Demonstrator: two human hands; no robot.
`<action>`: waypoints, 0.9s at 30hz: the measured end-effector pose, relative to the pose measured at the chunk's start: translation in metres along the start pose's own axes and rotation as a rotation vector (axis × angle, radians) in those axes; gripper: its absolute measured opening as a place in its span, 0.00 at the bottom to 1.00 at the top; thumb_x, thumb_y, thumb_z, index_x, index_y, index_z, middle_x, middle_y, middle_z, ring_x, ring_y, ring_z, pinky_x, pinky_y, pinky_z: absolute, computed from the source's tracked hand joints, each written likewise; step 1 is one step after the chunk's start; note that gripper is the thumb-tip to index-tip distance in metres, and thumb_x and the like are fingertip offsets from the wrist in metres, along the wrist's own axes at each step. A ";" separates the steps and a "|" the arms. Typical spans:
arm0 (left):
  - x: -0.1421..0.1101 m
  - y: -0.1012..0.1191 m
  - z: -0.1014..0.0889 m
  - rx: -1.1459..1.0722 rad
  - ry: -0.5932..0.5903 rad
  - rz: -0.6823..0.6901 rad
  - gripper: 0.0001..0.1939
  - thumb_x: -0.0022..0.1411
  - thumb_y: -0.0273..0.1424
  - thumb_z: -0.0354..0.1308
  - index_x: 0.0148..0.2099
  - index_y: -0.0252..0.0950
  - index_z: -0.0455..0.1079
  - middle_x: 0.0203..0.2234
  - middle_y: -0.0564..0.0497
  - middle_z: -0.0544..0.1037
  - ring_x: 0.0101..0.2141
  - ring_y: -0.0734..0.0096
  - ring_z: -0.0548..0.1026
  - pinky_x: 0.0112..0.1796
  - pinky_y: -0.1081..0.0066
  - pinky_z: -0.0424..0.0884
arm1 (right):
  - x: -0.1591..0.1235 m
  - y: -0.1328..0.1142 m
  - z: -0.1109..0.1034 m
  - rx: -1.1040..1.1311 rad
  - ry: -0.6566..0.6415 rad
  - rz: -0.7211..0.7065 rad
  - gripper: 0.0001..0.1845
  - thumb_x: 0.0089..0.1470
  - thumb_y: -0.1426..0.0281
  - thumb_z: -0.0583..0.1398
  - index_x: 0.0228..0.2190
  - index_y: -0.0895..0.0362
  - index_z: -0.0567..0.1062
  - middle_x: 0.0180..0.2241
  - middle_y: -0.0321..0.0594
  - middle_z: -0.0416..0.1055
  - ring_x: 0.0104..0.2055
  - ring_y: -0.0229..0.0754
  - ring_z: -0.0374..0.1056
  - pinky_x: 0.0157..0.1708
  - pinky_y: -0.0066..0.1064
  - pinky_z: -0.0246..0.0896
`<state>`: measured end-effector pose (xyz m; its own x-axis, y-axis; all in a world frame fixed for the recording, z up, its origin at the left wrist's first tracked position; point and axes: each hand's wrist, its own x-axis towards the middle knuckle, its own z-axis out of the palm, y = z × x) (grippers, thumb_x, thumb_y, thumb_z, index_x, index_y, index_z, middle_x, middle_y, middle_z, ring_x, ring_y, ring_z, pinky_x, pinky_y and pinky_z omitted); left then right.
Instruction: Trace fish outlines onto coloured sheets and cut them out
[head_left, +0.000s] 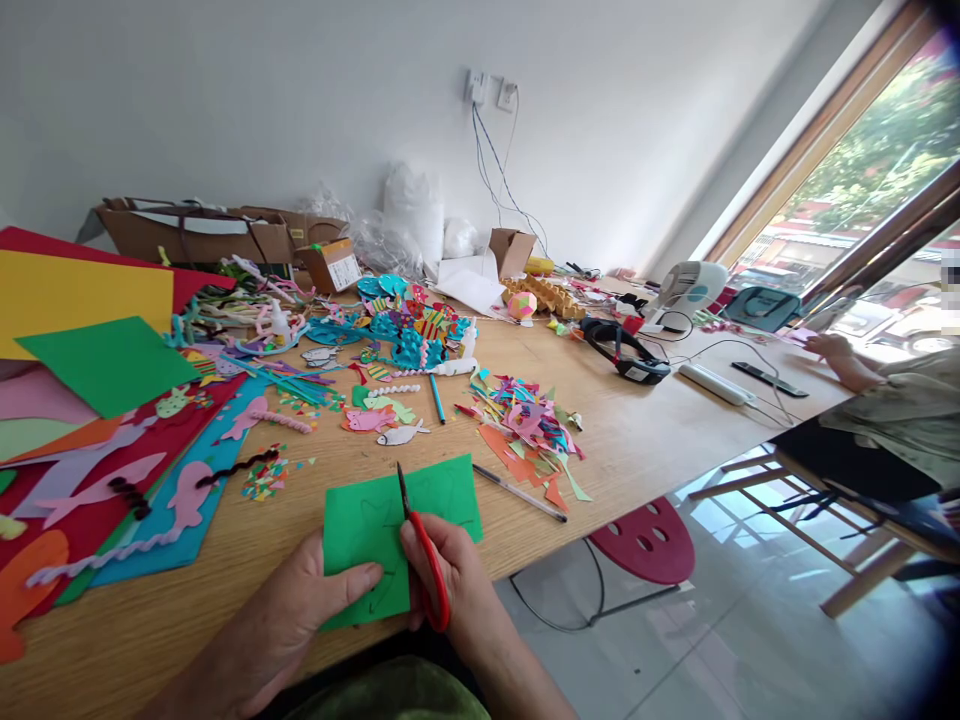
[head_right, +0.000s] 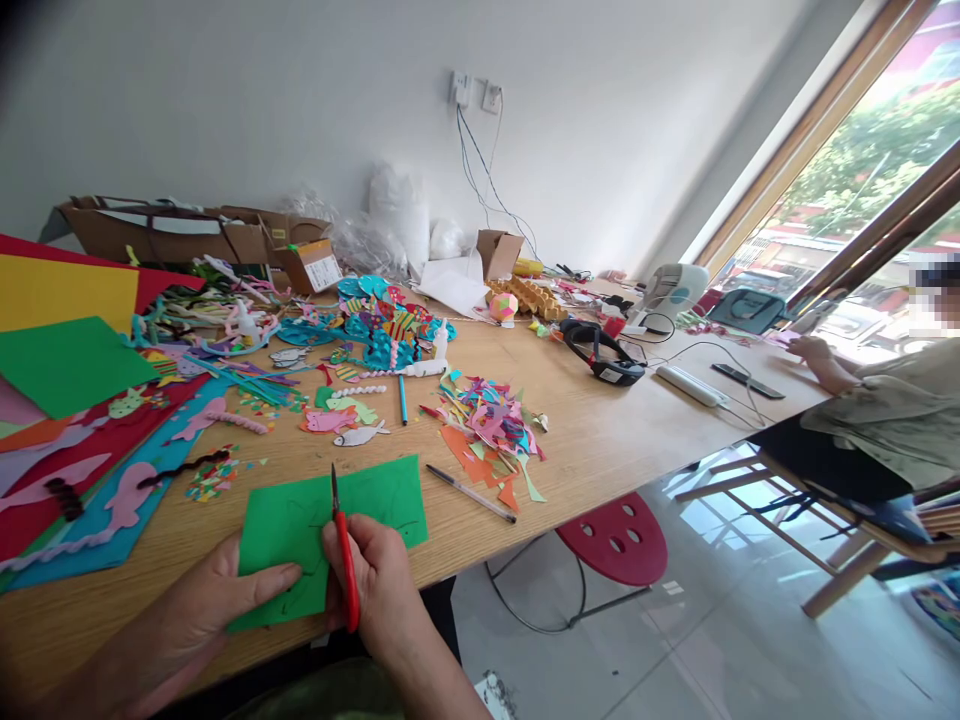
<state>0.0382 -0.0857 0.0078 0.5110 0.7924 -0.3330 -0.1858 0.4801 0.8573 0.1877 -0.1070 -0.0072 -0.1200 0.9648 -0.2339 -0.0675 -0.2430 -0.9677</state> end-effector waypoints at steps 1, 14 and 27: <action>0.001 -0.001 -0.004 0.021 0.019 0.010 0.27 0.47 0.36 0.67 0.51 0.38 0.70 0.42 0.48 0.79 0.41 0.54 0.76 0.44 0.61 0.70 | 0.001 0.001 0.000 0.014 -0.010 0.005 0.28 0.47 0.44 0.53 0.22 0.57 0.62 0.12 0.28 0.58 0.12 0.29 0.55 0.10 0.19 0.45; 0.018 -0.007 -0.070 1.085 0.343 0.430 0.32 0.48 0.33 0.58 0.58 0.43 0.63 0.50 0.46 0.71 0.52 0.48 0.66 0.52 0.56 0.61 | -0.021 -0.017 -0.053 -0.715 0.303 -0.194 0.10 0.44 0.66 0.61 0.25 0.56 0.64 0.20 0.30 0.60 0.23 0.34 0.55 0.22 0.24 0.48; -0.003 -0.021 -0.005 -0.009 0.005 0.000 0.37 0.50 0.41 0.63 0.60 0.38 0.59 0.58 0.40 0.62 0.59 0.52 0.57 0.54 0.58 0.59 | -0.015 -0.002 -0.081 -0.691 0.511 -0.088 0.07 0.49 0.65 0.55 0.27 0.56 0.66 0.23 0.36 0.68 0.25 0.38 0.63 0.23 0.26 0.53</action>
<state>0.0363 -0.0964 -0.0115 0.5071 0.7943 -0.3346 -0.1931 0.4830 0.8540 0.2694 -0.1125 -0.0095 0.3285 0.9445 -0.0086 0.5822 -0.2096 -0.7856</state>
